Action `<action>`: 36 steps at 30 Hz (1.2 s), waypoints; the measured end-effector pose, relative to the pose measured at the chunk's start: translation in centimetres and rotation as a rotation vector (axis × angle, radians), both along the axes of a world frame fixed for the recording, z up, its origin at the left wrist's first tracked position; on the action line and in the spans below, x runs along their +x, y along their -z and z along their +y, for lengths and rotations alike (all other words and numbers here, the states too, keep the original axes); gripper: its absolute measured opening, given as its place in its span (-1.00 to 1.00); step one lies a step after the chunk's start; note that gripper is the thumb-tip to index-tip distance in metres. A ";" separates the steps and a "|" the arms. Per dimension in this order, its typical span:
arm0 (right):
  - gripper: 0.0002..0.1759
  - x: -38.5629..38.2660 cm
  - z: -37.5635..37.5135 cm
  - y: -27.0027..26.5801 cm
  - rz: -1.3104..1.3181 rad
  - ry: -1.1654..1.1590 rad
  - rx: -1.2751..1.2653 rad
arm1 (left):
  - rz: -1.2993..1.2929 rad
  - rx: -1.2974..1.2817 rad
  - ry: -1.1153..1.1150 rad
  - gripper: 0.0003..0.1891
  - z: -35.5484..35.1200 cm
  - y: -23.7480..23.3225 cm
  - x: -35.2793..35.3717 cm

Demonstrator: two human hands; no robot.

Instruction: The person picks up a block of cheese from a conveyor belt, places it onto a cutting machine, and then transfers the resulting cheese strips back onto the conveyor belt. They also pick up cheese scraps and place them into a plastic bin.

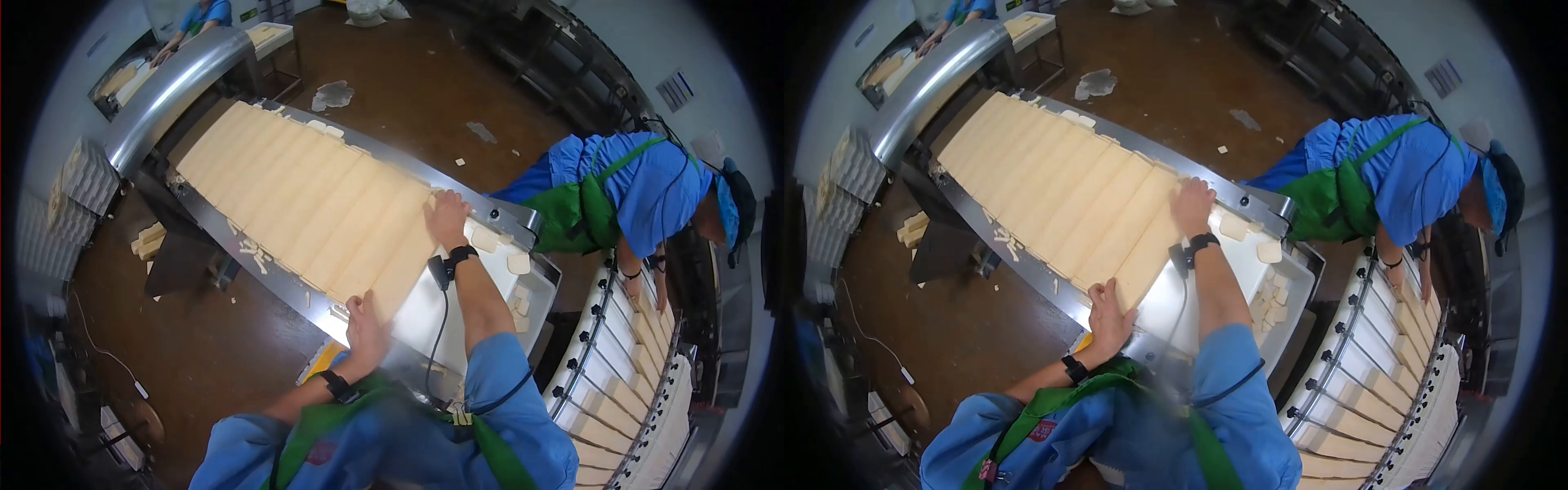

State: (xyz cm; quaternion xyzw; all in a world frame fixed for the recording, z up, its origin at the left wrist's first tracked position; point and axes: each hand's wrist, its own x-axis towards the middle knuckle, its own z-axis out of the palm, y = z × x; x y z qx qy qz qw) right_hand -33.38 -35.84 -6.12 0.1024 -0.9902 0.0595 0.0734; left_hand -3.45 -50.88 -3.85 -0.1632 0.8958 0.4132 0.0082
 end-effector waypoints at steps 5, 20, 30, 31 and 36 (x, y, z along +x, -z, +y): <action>-0.48 -0.3 1.1 2.8 0.074 -0.047 -0.229 | -0.068 -0.015 0.043 -0.10 0.7 -0.4 -0.4; -0.48 16.3 24.1 1.7 0.150 0.296 -0.249 | 0.056 -0.242 0.379 0.05 7.0 0.1 -1.6; -0.42 28.3 27.9 -4.6 0.256 0.694 -0.508 | 0.175 -0.268 0.391 -0.17 16.0 -0.7 0.7; -0.41 29.8 29.6 -5.2 0.320 0.767 -0.530 | 0.181 -0.269 0.412 -0.17 18.5 -1.0 0.9; -0.49 34.9 42.7 -8.2 0.676 0.993 -0.340 | 0.469 -0.111 0.613 -0.16 31.0 -4.2 1.7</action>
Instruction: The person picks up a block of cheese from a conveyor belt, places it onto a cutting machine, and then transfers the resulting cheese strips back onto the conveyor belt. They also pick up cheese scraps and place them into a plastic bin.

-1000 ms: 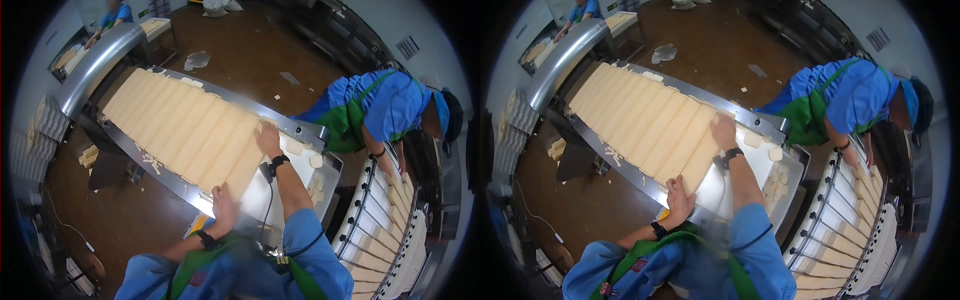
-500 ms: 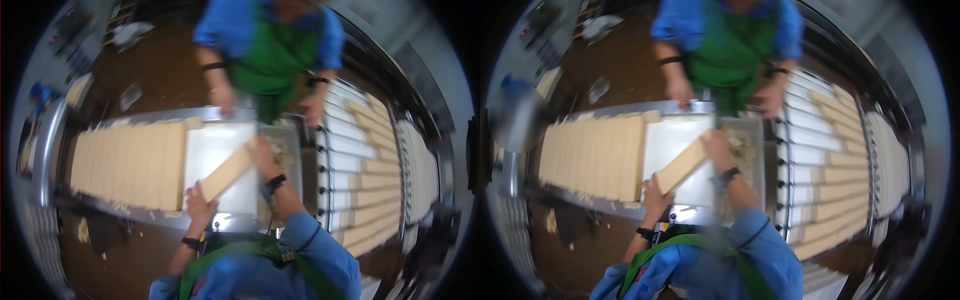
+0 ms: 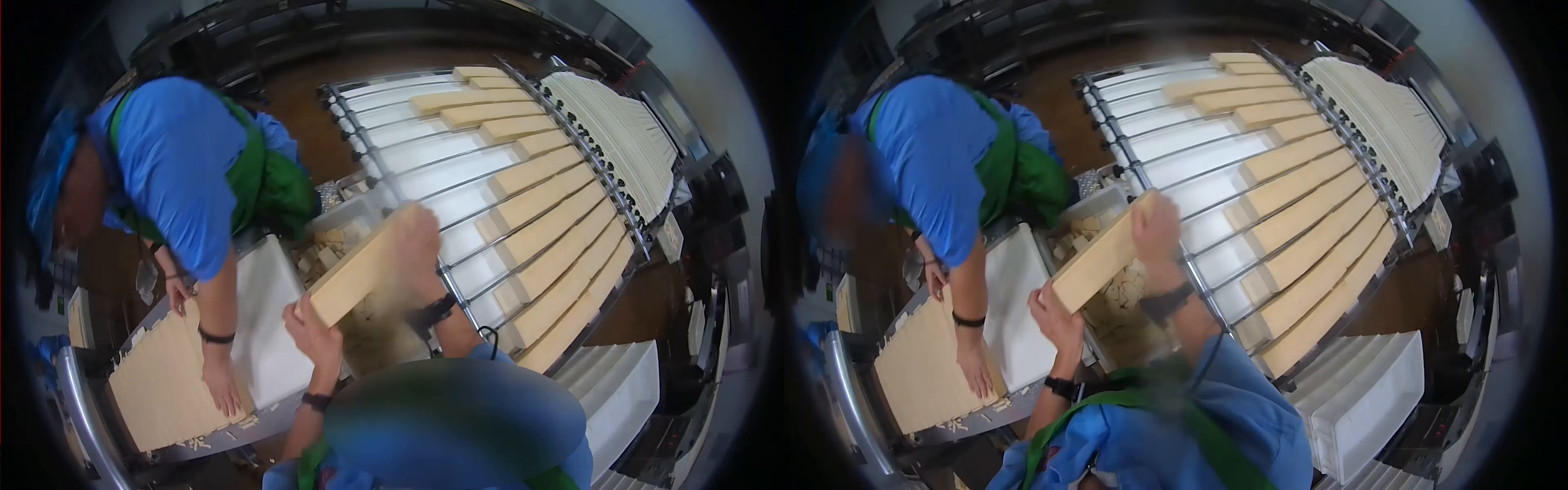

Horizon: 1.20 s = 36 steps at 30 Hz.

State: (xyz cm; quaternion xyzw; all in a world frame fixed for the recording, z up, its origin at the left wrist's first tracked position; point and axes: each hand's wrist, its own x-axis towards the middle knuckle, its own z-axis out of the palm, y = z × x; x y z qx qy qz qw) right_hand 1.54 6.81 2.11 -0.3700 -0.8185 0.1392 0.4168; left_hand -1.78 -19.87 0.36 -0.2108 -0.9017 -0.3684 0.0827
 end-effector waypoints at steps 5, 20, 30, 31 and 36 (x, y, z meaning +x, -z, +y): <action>-0.46 3.6 12.4 -1.0 0.096 0.153 -0.026 | 0.101 -0.139 0.207 -0.12 11.0 -5.5 -0.7; -0.14 4.5 17.5 2.2 -0.578 0.441 -0.047 | 0.021 -0.053 0.806 -0.44 27.0 -4.8 -4.1; -0.27 2.9 7.4 2.4 -0.015 -0.197 0.022 | -0.170 0.195 0.773 -0.31 24.5 -3.5 -5.2; -0.25 3.1 7.3 2.4 -0.056 -0.182 0.067 | -0.172 0.205 0.762 -0.28 24.2 -3.5 -5.0; -0.24 2.9 7.2 2.0 -0.148 -0.249 0.236 | -0.213 0.299 0.442 -0.32 20.8 -3.0 -2.3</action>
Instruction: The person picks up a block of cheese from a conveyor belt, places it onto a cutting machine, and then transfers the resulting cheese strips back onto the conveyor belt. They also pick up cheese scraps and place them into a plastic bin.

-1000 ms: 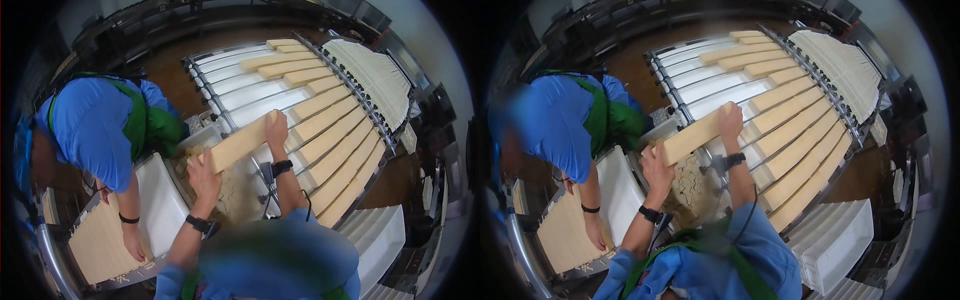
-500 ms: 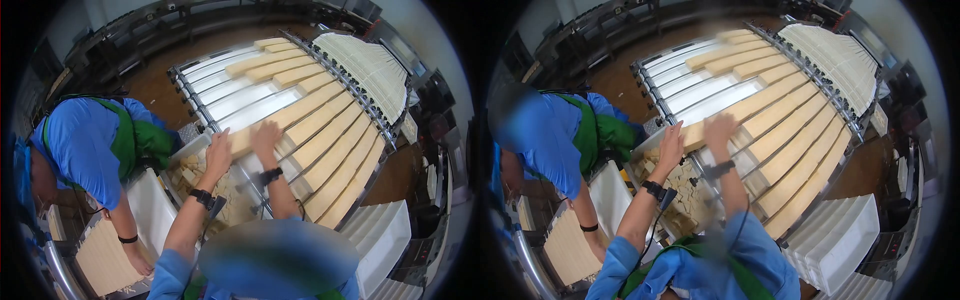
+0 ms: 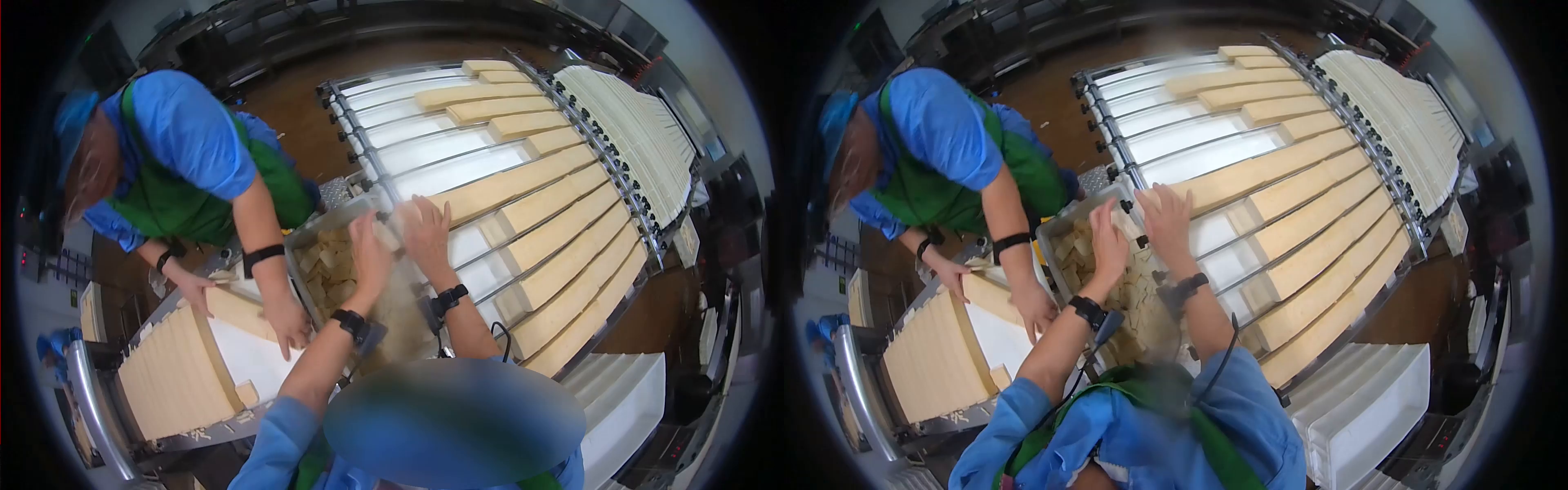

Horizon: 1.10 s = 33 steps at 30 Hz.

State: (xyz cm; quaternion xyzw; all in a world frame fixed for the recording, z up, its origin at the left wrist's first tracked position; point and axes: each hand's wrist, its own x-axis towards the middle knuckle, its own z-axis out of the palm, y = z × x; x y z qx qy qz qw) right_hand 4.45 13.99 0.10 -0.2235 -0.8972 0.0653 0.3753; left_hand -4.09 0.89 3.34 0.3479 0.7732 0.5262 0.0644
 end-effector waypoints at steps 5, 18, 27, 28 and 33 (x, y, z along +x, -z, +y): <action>-0.51 -0.5 0.2 0.7 -0.012 -0.028 0.056 | -0.006 -0.082 -0.061 -0.38 -6.7 6.3 3.3; -0.69 -0.5 -1.1 0.4 0.117 0.033 0.086 | 0.168 -0.239 0.144 -0.69 -26.3 3.7 5.8; -0.66 -0.5 -1.4 0.4 0.085 0.048 0.073 | 0.269 -0.457 -0.006 -0.50 -36.0 7.0 6.2; -0.66 -0.6 -1.3 0.5 0.065 0.053 0.072 | 0.263 -0.486 0.038 -0.40 -36.5 6.3 6.6; -0.66 -0.5 -1.3 0.7 0.055 0.053 0.094 | 0.277 -0.559 0.138 -0.08 -37.4 6.0 8.3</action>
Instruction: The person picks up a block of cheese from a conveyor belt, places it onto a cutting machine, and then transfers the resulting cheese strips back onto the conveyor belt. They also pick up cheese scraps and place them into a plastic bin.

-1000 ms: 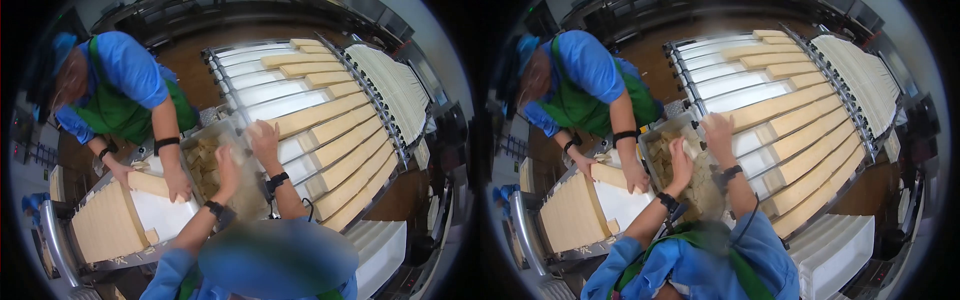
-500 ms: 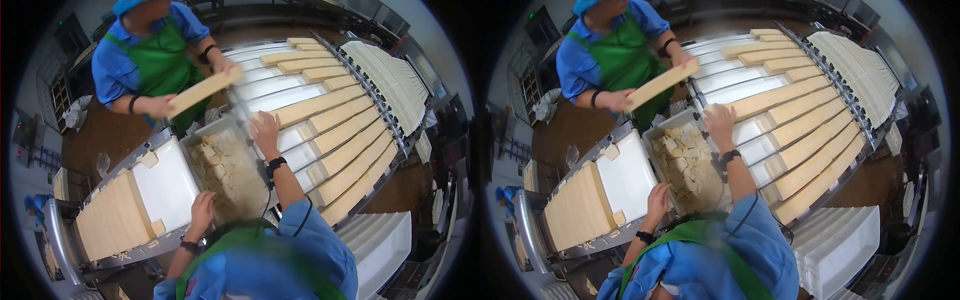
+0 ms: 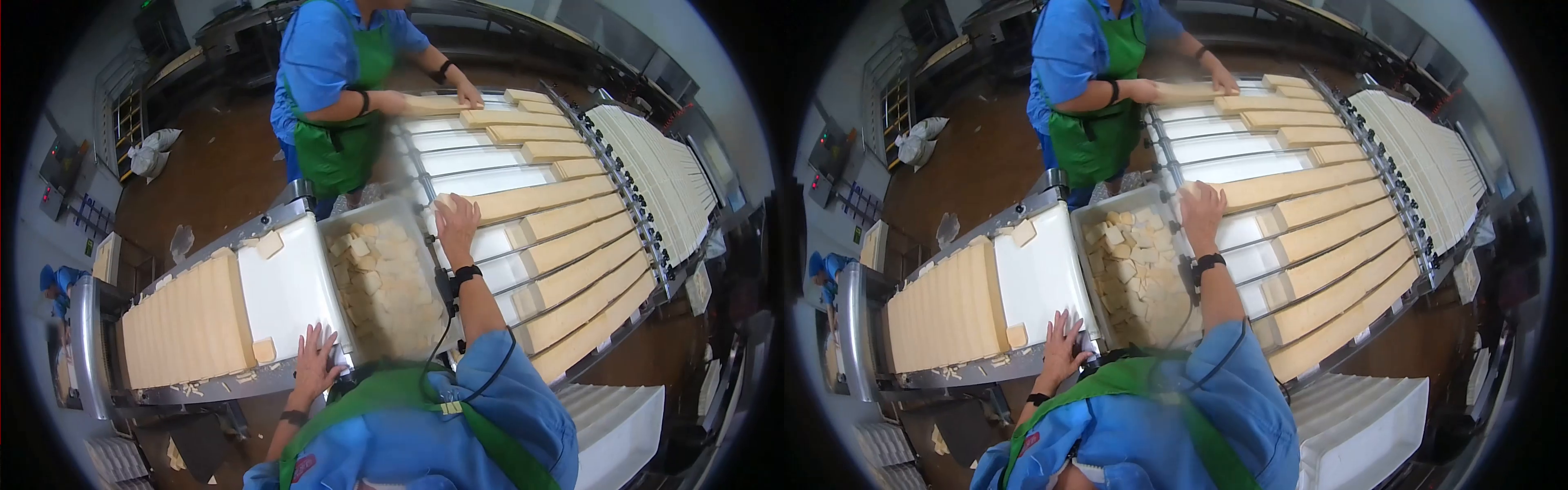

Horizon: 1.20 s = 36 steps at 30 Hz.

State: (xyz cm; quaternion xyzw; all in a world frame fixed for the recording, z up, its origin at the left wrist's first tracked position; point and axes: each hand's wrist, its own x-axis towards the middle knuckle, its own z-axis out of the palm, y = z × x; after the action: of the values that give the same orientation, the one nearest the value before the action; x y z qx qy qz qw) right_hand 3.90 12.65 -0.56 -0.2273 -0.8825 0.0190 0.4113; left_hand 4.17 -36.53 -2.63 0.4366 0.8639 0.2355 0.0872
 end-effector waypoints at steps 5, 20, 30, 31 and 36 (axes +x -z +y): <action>-0.63 0.0 -0.2 -0.1 -0.019 0.015 0.012 | 0.017 -0.168 0.064 -0.01 0.1 0.3 0.8; -0.63 -0.2 -0.1 0.4 -0.039 0.030 0.022 | 0.006 -0.163 0.063 0.09 1.7 -1.4 1.0; -0.59 -0.2 0.1 0.9 -0.058 0.063 0.028 | 0.043 -0.169 0.166 -0.16 1.7 -0.3 1.2; -0.58 -0.3 0.0 0.9 -0.060 0.070 0.026 | 0.034 -0.168 0.170 -0.20 1.6 -0.3 1.1; -0.58 -0.1 -0.3 0.8 -0.054 0.062 0.016 | 0.001 -0.173 0.175 -0.26 1.5 0.3 1.1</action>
State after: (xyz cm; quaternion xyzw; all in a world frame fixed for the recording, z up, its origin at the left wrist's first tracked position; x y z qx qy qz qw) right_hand 3.82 12.39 -1.38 -0.2518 -0.8859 -0.0069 0.3895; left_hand 5.25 -35.07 -2.88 0.5012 0.8397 0.1514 0.1441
